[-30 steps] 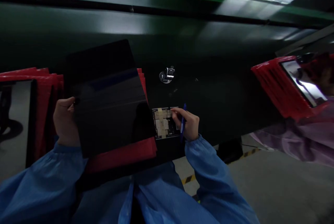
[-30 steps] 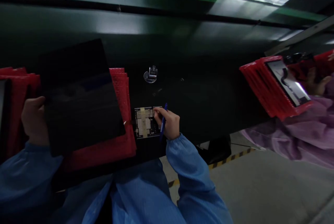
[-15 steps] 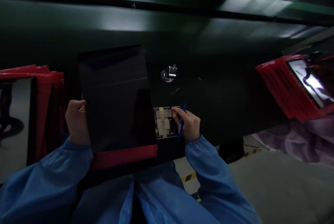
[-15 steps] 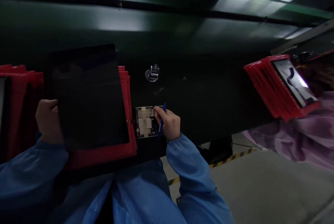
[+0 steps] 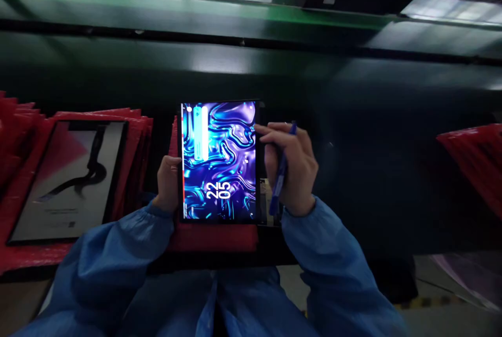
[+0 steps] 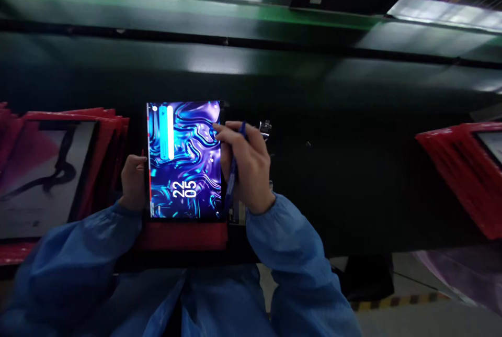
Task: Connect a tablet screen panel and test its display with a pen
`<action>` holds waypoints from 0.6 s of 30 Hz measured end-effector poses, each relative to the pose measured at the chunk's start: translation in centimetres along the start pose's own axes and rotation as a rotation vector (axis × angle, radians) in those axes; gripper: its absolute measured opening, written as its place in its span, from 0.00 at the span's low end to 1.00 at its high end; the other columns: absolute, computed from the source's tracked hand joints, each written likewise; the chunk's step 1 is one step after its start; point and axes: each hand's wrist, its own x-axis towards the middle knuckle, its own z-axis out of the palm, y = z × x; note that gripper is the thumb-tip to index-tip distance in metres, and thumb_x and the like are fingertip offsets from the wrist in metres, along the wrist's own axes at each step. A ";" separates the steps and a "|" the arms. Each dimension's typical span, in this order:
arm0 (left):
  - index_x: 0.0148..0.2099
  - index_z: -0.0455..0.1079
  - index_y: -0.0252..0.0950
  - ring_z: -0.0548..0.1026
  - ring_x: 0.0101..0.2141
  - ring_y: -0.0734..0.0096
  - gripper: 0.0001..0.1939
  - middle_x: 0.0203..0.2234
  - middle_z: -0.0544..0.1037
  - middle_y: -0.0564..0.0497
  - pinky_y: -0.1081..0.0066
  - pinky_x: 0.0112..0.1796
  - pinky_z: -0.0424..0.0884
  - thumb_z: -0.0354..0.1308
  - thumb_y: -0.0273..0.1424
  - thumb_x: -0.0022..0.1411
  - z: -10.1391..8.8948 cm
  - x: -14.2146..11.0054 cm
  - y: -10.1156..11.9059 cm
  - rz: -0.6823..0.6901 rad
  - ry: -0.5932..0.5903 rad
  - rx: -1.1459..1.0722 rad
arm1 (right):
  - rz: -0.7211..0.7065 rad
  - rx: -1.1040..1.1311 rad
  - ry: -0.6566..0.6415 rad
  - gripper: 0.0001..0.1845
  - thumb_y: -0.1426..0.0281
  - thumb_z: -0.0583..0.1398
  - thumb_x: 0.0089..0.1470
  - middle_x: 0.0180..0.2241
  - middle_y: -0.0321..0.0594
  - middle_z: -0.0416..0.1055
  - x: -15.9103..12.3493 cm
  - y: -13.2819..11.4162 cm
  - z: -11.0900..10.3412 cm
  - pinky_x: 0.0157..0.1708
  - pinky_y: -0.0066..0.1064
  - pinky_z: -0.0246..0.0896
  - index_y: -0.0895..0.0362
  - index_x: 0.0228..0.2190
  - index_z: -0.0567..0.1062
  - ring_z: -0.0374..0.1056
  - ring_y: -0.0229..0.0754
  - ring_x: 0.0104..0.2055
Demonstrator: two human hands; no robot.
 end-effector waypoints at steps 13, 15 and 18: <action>0.20 0.65 0.39 0.71 0.19 0.63 0.06 0.13 0.70 0.52 0.66 0.22 0.69 0.56 0.33 0.45 0.4 -0.8 -0.6 -0.075 -0.016 0.072 | -0.313 0.020 -0.263 0.10 0.77 0.57 0.64 0.50 0.40 0.80 -3.5 -0.7 2.3 0.63 0.45 0.60 0.53 0.46 0.71 0.69 0.43 0.59; 0.21 0.65 0.41 0.73 0.21 0.59 0.05 0.13 0.71 0.52 0.64 0.23 0.70 0.58 0.34 0.43 0.3 -0.8 -0.6 -0.102 -0.068 0.040 | -0.365 0.074 -0.220 0.10 0.77 0.58 0.64 0.50 0.40 0.80 -3.6 -1.0 2.1 0.63 0.43 0.60 0.53 0.45 0.70 0.70 0.41 0.58; 0.21 0.65 0.40 0.76 0.23 0.56 0.05 0.13 0.71 0.53 0.64 0.24 0.71 0.58 0.33 0.41 0.3 -0.8 -0.6 -0.106 -0.060 0.015 | -0.312 0.053 -0.090 0.13 0.80 0.58 0.62 0.50 0.40 0.80 -3.6 -0.9 1.8 0.60 0.43 0.64 0.52 0.45 0.70 0.71 0.42 0.57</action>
